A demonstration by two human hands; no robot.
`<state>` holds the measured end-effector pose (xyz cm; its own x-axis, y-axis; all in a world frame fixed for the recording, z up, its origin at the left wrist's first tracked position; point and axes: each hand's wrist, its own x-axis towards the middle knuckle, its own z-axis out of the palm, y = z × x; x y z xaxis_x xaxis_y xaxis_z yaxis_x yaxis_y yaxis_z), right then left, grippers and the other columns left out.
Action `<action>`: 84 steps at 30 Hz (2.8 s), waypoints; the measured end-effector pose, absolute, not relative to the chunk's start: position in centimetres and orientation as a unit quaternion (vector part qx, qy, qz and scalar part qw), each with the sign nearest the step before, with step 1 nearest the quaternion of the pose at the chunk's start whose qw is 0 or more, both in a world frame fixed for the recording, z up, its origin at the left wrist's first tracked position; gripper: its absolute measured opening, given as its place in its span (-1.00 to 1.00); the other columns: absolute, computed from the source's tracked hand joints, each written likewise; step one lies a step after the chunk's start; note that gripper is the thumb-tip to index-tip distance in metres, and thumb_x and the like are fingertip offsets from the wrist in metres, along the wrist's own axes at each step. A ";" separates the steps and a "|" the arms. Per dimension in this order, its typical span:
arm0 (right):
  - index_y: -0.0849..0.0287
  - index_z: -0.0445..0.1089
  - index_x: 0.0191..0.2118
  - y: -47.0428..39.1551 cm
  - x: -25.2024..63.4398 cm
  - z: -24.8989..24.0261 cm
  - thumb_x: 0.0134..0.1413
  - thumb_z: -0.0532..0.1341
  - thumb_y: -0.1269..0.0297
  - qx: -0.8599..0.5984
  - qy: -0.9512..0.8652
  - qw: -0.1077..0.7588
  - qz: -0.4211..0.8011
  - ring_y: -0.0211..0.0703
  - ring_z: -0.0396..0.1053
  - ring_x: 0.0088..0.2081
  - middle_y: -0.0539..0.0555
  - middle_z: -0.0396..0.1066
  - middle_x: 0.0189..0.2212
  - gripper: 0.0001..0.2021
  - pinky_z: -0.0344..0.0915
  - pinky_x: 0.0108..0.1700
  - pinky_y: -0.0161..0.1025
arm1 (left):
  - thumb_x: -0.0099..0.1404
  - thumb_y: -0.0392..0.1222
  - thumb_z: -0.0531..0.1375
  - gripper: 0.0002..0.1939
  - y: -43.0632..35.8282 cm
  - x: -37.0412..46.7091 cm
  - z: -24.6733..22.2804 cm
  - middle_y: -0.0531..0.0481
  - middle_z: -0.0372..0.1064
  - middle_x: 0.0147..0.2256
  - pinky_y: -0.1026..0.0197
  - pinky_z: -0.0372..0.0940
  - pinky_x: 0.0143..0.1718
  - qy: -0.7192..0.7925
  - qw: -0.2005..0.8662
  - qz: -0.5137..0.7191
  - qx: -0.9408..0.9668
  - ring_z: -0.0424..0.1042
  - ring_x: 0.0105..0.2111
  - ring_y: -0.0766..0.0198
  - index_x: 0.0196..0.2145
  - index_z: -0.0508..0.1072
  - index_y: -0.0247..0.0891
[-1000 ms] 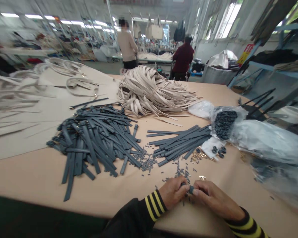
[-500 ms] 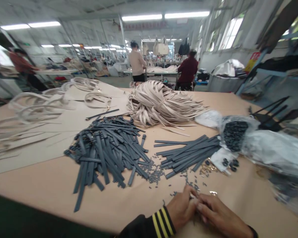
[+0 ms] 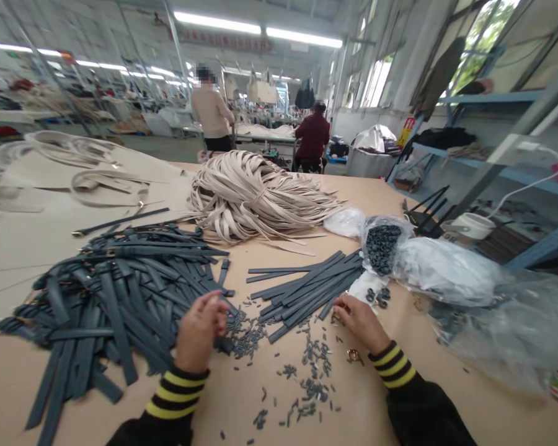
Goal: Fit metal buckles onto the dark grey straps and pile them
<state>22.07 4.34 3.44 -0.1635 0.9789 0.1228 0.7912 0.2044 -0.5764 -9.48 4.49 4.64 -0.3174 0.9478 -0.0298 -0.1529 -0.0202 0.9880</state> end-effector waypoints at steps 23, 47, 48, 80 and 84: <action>0.16 0.25 -0.43 1.6 22.7 9.0 0.11 -0.01 0.37 -0.520 -0.796 0.128 0.283 -0.26 0.26 -0.49 -0.05 0.30 -0.58 -0.84 0.11 -0.40 -0.35 | 0.18 -0.02 0.02 -0.71 1.5 -3.2 1.6 0.10 0.25 -0.67 0.43 0.01 -0.77 0.459 0.601 0.332 0.564 0.10 -0.78 0.50 -0.45 0.32 -0.32; 0.22 0.32 -0.36 -2.2 23.9 5.4 0.10 -0.02 0.29 -0.540 -0.698 0.171 0.437 -0.30 0.24 -0.54 -0.05 0.28 -0.58 -0.79 0.13 -0.48 -0.39 | 0.09 0.00 0.12 -0.66 0.3 0.0 1.7 0.01 0.32 -0.71 0.50 0.00 -0.86 0.445 0.742 0.390 0.316 0.14 -0.82 0.52 -0.59 0.28 -0.38; 0.22 0.32 -0.35 -2.2 23.9 5.3 0.10 -0.02 0.29 -0.542 -0.699 0.169 0.434 -0.30 0.24 -0.54 -0.05 0.27 -0.58 -0.79 0.13 -0.49 -0.39 | 0.08 0.00 0.12 -0.67 0.2 0.1 1.8 0.01 0.32 -0.71 0.50 0.00 -0.86 0.444 0.744 0.391 0.311 0.14 -0.81 0.52 -0.57 0.29 -0.38; 0.17 0.26 -0.27 -2.3 16.8 2.0 -0.01 0.14 0.45 -0.563 -0.780 0.242 0.124 -0.12 0.21 -0.24 0.06 0.30 -0.34 -0.87 0.09 -0.17 -0.18 | 0.04 0.01 0.16 -0.67 0.2 0.1 1.0 0.10 0.23 -0.73 0.49 -0.01 -0.81 0.474 0.722 0.330 0.380 0.11 -0.79 0.53 -0.57 0.28 -0.35; 0.17 0.26 -0.27 -2.2 16.8 2.2 -0.01 0.13 0.45 -0.565 -0.779 0.238 0.132 -0.12 0.20 -0.24 0.05 0.30 -0.33 -0.87 0.08 -0.16 -0.19 | 0.08 0.00 0.15 -0.67 0.3 -0.1 1.0 0.12 0.20 -0.76 0.49 -0.01 -0.80 0.469 0.724 0.317 0.393 0.09 -0.80 0.54 -0.58 0.29 -0.36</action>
